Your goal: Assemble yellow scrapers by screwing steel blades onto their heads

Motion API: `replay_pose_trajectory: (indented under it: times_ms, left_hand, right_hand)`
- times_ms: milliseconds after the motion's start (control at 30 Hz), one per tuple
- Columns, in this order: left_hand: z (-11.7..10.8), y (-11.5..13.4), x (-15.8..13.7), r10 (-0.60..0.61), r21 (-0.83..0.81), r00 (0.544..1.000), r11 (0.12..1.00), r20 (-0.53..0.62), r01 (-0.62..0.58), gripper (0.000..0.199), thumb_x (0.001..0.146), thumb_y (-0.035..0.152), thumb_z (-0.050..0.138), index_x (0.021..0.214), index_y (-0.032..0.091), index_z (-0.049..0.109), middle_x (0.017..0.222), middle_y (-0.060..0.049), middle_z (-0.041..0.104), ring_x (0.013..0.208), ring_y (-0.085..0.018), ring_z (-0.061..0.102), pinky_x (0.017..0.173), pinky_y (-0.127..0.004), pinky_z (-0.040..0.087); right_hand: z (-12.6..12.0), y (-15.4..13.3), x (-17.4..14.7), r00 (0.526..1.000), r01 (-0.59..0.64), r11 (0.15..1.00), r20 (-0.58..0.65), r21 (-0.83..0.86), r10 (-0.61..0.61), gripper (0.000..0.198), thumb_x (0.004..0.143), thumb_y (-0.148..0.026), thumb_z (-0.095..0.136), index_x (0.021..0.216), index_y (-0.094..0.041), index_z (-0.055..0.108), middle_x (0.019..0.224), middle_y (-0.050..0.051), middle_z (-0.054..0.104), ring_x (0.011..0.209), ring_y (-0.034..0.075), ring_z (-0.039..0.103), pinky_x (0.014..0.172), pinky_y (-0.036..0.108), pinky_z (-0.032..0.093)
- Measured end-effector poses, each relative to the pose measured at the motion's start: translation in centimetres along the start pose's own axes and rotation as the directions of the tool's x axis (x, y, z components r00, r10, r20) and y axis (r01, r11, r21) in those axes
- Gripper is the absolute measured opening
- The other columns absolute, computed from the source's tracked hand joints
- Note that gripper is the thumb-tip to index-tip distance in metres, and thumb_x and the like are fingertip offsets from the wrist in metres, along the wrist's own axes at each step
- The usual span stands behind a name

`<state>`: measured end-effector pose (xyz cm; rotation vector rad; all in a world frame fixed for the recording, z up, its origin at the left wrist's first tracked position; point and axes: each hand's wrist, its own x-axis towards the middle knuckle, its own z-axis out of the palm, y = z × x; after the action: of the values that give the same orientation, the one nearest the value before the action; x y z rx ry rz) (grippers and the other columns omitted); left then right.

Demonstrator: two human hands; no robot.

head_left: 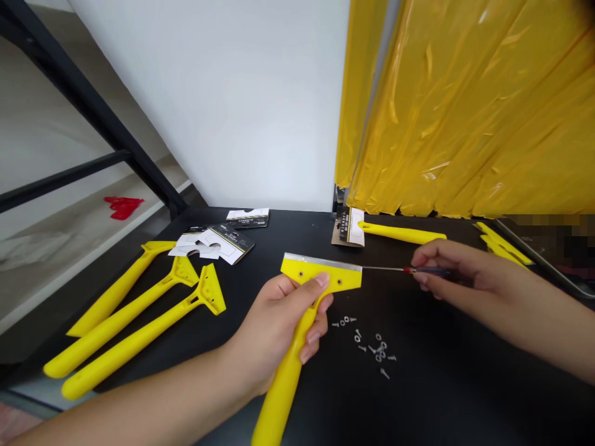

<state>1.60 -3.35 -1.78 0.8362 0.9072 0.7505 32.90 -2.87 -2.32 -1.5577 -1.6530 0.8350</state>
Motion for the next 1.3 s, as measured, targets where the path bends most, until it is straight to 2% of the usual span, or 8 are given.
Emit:
replay_pose_trajectory:
  times_ms: [67, 167, 267, 567, 767, 1000, 1133, 1300]
  left_hand:
    - [-0.1, 0.0, 0.1, 0.011, -0.002, 1.000, 1.000, 0.000, -0.011, 0.048, 0.104, 0.053, 0.075, 0.075, 0.018, 0.062, 0.051, 0.005, 0.049, 0.038, -0.005, 0.038, 0.039, -0.015, 0.031]
    - [-0.1, 0.1, 0.2, 0.023, -0.007, 1.000, 1.000, -0.002, -0.023, 0.047, 0.105, 0.052, 0.075, 0.075, 0.018, 0.062, 0.052, 0.005, 0.049, 0.039, -0.005, 0.038, 0.039, -0.014, 0.031]
    - [0.0, 0.2, 0.2, 0.027, -0.019, 1.000, 0.999, 0.001, -0.027, 0.046, 0.104, 0.050, 0.076, 0.074, 0.018, 0.061, 0.052, 0.005, 0.049, 0.039, -0.006, 0.038, 0.039, -0.015, 0.032]
    - [0.2, 0.0, 0.2, 0.033, -0.053, 0.999, 0.998, 0.004, -0.033, 0.044, 0.105, 0.046, 0.077, 0.074, 0.018, 0.062, 0.054, 0.006, 0.051, 0.039, -0.005, 0.038, 0.038, -0.014, 0.032]
    - [0.2, 0.1, 0.1, 0.030, -0.041, 1.000, 0.999, -0.001, -0.030, 0.044, 0.104, 0.047, 0.077, 0.075, 0.018, 0.062, 0.054, 0.006, 0.051, 0.039, -0.005, 0.038, 0.037, -0.015, 0.032]
    - [0.1, 0.2, 0.1, 0.037, -0.064, 0.999, 0.997, 0.013, -0.036, 0.044, 0.105, 0.045, 0.078, 0.074, 0.018, 0.062, 0.054, 0.006, 0.052, 0.039, -0.005, 0.039, 0.038, -0.014, 0.033]
    - [0.1, 0.2, 0.3, 0.036, -0.066, 0.999, 0.997, 0.016, -0.035, 0.043, 0.105, 0.044, 0.077, 0.075, 0.018, 0.063, 0.054, 0.005, 0.053, 0.039, -0.006, 0.041, 0.038, -0.014, 0.034]
    - [0.1, 0.1, 0.3, 0.028, -0.062, 1.000, 0.998, 0.013, -0.027, 0.044, 0.106, 0.044, 0.077, 0.074, 0.017, 0.062, 0.055, 0.005, 0.053, 0.039, -0.005, 0.041, 0.038, -0.014, 0.034]
  right_hand:
    - [0.1, -0.9, -0.3, 0.998, -0.038, 0.996, 0.060, 0.079, 0.033, 0.038, 0.094, -0.064, 0.085, 0.107, -0.029, 0.080, 0.087, 0.004, 0.078, 0.079, 0.022, 0.071, 0.073, 0.032, 0.056]
    - [0.4, -1.5, -1.0, 0.998, 0.016, 0.983, -0.062, 0.181, -0.005, 0.035, 0.097, -0.063, 0.083, 0.104, -0.029, 0.080, 0.082, 0.004, 0.074, 0.078, 0.021, 0.067, 0.070, 0.029, 0.054]
    - [1.4, -1.7, -1.9, 0.990, 0.069, 0.993, -0.127, 0.101, -0.056, 0.033, 0.098, -0.062, 0.082, 0.102, -0.029, 0.080, 0.083, 0.004, 0.075, 0.076, 0.021, 0.067, 0.066, 0.027, 0.054]
    - [3.8, -3.2, -2.9, 0.982, 0.185, 0.982, -0.054, 0.032, -0.183, 0.022, 0.101, -0.054, 0.078, 0.099, -0.033, 0.083, 0.080, 0.001, 0.077, 0.071, 0.019, 0.072, 0.066, 0.026, 0.061]
    - [3.8, -2.7, -3.1, 0.983, 0.179, 0.984, -0.028, 0.015, -0.179, 0.025, 0.102, -0.057, 0.077, 0.102, -0.033, 0.083, 0.083, 0.002, 0.078, 0.073, 0.021, 0.073, 0.068, 0.028, 0.061]
    - [3.5, -2.3, -3.7, 0.975, 0.137, 0.990, -0.177, -0.013, -0.137, 0.028, 0.094, -0.059, 0.084, 0.102, -0.033, 0.085, 0.084, 0.003, 0.081, 0.073, 0.023, 0.072, 0.070, 0.031, 0.062]
    - [3.3, -2.2, -3.8, 0.971, 0.170, 0.983, -0.158, -0.066, -0.178, 0.026, 0.096, -0.057, 0.082, 0.105, -0.033, 0.084, 0.088, 0.002, 0.082, 0.076, 0.022, 0.073, 0.073, 0.029, 0.061]
    - [3.1, -2.4, -3.4, 0.970, 0.178, 0.976, -0.145, -0.125, -0.196, 0.026, 0.099, -0.059, 0.079, 0.103, -0.034, 0.083, 0.091, 0.001, 0.082, 0.078, 0.022, 0.073, 0.068, 0.028, 0.057]
